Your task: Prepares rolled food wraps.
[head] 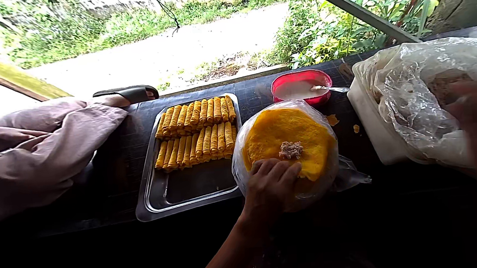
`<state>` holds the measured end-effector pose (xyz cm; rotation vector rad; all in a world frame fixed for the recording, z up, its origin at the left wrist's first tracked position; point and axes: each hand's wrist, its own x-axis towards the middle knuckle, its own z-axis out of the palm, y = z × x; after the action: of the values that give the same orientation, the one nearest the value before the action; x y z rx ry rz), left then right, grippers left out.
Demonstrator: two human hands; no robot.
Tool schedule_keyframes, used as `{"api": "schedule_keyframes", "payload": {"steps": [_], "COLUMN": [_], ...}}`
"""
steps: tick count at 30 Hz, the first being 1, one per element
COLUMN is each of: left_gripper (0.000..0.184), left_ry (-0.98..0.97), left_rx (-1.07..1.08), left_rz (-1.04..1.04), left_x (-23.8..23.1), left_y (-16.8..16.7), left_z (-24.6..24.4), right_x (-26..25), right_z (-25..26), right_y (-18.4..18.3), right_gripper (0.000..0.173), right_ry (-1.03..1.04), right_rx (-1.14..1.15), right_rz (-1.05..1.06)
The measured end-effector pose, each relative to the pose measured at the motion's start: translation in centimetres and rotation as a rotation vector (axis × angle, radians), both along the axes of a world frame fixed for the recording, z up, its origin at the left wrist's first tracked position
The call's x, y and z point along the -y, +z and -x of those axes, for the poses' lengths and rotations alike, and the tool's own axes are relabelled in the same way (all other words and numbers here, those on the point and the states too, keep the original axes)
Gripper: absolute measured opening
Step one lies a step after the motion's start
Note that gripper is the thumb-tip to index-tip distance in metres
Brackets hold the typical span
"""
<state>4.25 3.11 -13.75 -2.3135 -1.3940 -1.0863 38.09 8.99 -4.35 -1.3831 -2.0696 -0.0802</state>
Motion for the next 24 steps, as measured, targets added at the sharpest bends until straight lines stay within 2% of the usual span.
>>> {"api": "schedule_keyframes", "payload": {"steps": [2, 4, 6, 8, 10, 13, 17, 24], "left_gripper": [0.022, 0.022, 0.019, 0.018, 0.022, 0.024, 0.023, 0.047], "left_ry": [0.033, 0.040, 0.029, 0.050, 0.072, 0.064, 0.028, 0.002], "left_rx": [0.042, 0.078, 0.107, 0.108, 0.087, 0.047, -0.070, -0.162], "left_rz": [0.019, 0.058, 0.124, 0.199, 0.270, 0.407, 0.642, 0.662], "left_x": [-1.2, -2.7, -4.4, -6.1, -7.9, -9.9, -10.8, -8.7], "left_y": [1.7, 3.0, 3.9, 4.6, 5.0, 5.2, 5.4, 5.4], "left_z": [0.0, 0.4, 1.0, 1.5, 2.0, 2.8, 3.6, 3.3], "right_x": [1.4, 0.8, -1.1, -3.3, -5.1, -7.1, -8.0, -6.9], "right_z": [7.0, 11.6, 14.5, 16.3, 17.3, 18.0, 17.8, 16.1], "right_y": [-1.6, -3.8, -4.9, -4.9, -4.3, -4.3, -5.5, -7.2], "right_gripper": [0.048, 0.056, 0.051, 0.039, 0.031, 0.037, 0.033, 0.048], "right_ry": [0.232, 0.385, 0.404, 0.365, 0.312, 0.274, 0.309, 0.438], "right_rx": [-0.156, -0.230, -0.239, -0.225, -0.212, -0.132, -0.077, -0.101], "right_rz": [0.016, 0.077, 0.099, 0.146, 0.284, 0.430, 0.393, 0.330]}}
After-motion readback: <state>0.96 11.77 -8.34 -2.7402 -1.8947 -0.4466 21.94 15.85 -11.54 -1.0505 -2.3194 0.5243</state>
